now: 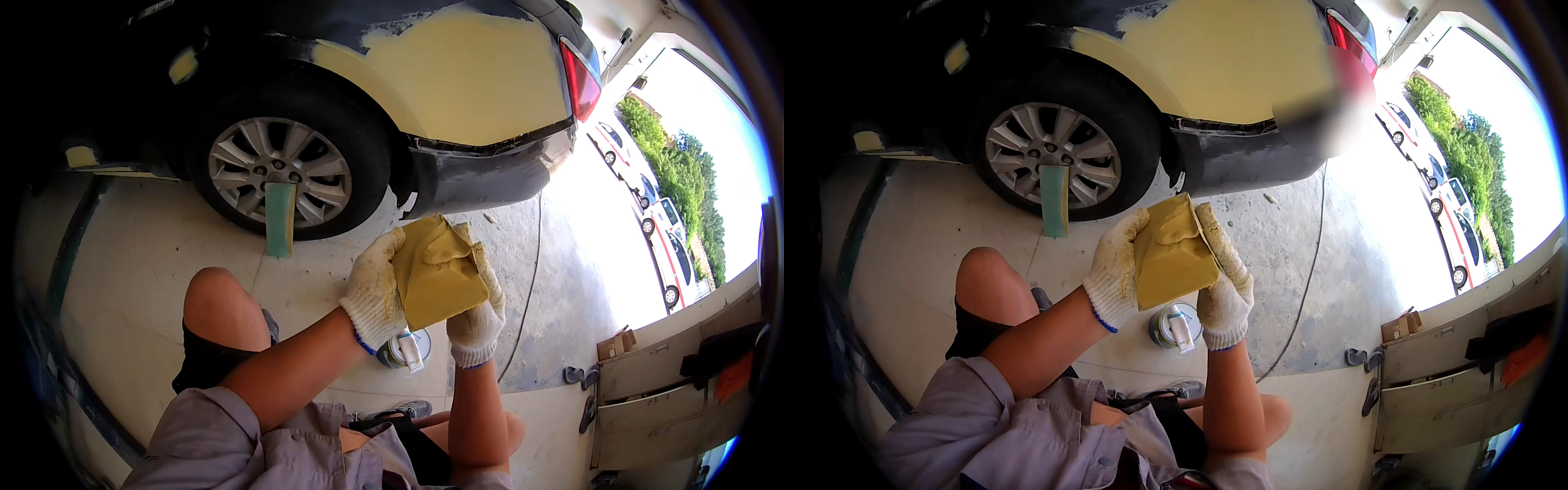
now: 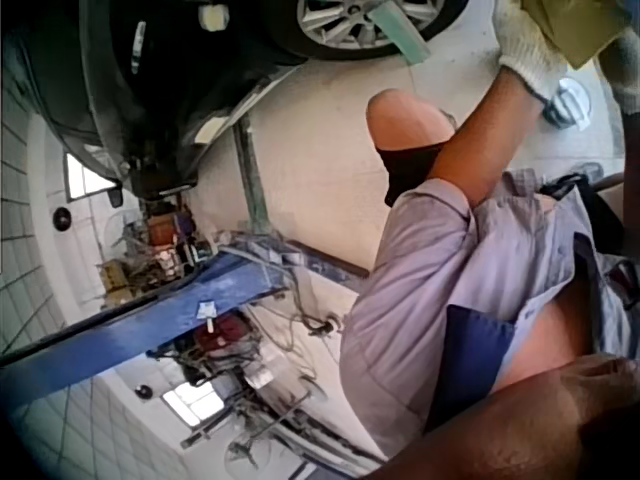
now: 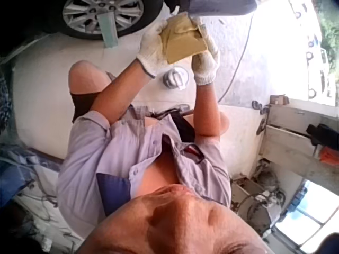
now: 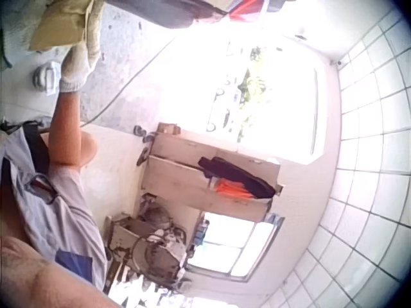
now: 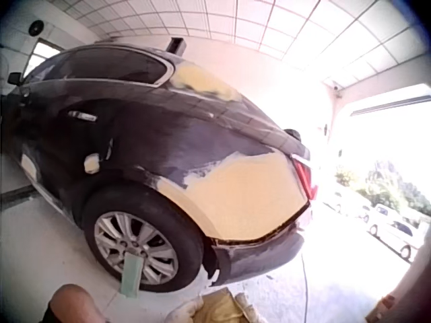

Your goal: The person applies a yellow body filler to the rear bumper and trunk area of a black car using a yellow spreader. They smooth the filler over the surface and then use a green sanding block to level the applied material.

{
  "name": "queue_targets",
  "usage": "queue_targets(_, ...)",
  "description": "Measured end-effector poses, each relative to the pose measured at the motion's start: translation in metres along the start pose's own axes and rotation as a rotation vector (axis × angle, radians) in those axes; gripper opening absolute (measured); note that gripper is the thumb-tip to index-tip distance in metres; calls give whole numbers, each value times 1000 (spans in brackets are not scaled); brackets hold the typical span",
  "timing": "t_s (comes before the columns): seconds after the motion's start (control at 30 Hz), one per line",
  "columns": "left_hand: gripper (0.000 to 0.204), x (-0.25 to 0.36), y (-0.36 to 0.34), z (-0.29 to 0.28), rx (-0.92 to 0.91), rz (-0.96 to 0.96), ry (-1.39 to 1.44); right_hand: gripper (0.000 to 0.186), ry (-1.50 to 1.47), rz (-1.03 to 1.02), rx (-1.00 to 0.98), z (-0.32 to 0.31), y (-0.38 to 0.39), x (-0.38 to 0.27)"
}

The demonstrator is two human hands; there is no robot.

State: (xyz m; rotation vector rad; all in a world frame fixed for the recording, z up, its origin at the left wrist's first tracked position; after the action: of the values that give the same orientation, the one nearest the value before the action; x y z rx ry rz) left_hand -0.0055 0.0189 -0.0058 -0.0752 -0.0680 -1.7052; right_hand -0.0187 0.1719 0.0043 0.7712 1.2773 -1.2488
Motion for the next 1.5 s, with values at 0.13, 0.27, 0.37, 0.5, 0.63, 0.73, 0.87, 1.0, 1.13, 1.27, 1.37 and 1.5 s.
queue_targets(0.13,48,28,6,-4,131,120,-165,54,439,-39,5,-26,0,-5)
queue_targets(0.27,39,73,2,1,0,363,-392,37,265,-79,308,-39,13,-45)
queue_targets(0.37,38,92,6,11,-62,606,-542,34,-140,171,409,-23,28,-51)
queue_targets(0.5,40,94,9,-8,-19,699,-642,33,-634,556,255,3,50,3)
queue_targets(0.63,40,89,19,-29,-5,745,-648,35,-648,664,249,15,63,43)
queue_targets(0.73,40,82,28,-33,-65,770,-656,35,-624,668,327,22,58,46)
queue_targets(0.87,43,75,37,-49,-161,800,-758,34,-549,692,337,20,50,45)
queue_targets(1.0,47,73,40,-61,-262,759,-779,36,-438,684,376,26,43,29)
queue_targets(1.13,49,69,40,-54,-329,679,-843,36,-378,673,359,25,37,25)
queue_targets(1.27,55,62,41,-49,-346,592,-951,36,-322,683,310,30,31,14)
queue_targets(1.37,58,55,42,-40,-378,582,-1058,36,-287,688,286,32,27,7)
queue_targets(1.5,53,61,38,-1,-577,596,-1277,35,-312,649,241,24,26,-6)
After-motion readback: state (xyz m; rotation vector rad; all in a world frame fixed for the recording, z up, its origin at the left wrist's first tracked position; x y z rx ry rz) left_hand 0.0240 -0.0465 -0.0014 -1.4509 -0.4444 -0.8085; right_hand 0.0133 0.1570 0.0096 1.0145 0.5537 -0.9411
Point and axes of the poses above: each hand's wrist, its own y-axis away from the middle knuckle, its own z-axis out of the palm, x = y × z, the point moved 7 cm from there along -y, towards the middle knuckle, and after that the axes turned 14 degrees about z, right-handed, at the moved point
